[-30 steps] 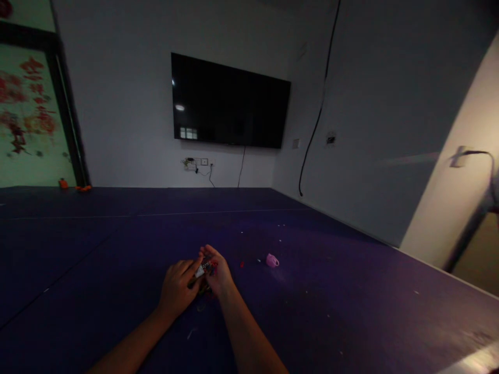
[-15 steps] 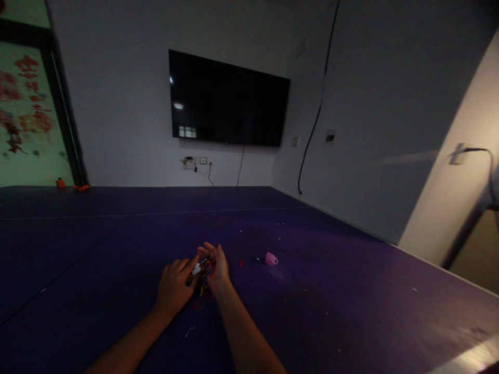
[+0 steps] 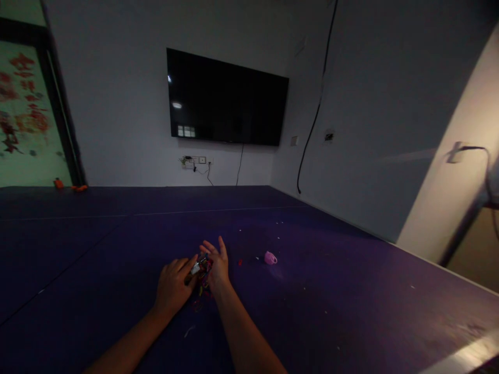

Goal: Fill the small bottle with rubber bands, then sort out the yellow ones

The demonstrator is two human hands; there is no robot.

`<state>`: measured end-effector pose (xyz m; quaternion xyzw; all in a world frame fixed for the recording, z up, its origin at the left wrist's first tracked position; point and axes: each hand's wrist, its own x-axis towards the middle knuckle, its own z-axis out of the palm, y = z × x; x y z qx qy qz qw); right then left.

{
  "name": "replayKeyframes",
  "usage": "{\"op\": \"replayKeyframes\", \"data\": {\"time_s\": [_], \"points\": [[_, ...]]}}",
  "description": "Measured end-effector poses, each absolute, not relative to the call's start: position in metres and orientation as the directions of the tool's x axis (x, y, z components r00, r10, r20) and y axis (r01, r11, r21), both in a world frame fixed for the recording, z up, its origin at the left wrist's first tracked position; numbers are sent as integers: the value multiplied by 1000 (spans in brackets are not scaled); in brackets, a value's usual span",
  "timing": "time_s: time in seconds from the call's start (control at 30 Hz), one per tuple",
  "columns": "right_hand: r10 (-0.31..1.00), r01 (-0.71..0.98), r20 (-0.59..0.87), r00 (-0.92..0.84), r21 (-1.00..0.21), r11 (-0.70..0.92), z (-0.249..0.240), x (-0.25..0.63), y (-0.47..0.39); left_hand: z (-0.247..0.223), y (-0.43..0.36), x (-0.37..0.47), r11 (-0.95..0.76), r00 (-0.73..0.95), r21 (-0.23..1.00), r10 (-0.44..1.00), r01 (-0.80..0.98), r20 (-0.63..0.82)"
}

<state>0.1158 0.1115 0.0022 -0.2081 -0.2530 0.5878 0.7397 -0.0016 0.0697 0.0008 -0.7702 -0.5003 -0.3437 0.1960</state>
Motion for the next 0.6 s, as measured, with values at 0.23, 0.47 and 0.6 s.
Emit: {"op": "replayKeyframes", "data": {"time_s": [0.23, 0.47, 0.6], "points": [[978, -782, 148, 150, -587, 209, 3, 117, 107, -1, 71, -3, -432, 254, 59, 630, 900, 734], [979, -763, 154, 134, -614, 201, 0, 117, 114, -3, 75, -4, -507, 294, 39, 560, 861, 775], [980, -760, 176, 90, -624, 182, -2, 117, 116, -2, 74, -4, -567, 336, 16, 510, 824, 792]]}}
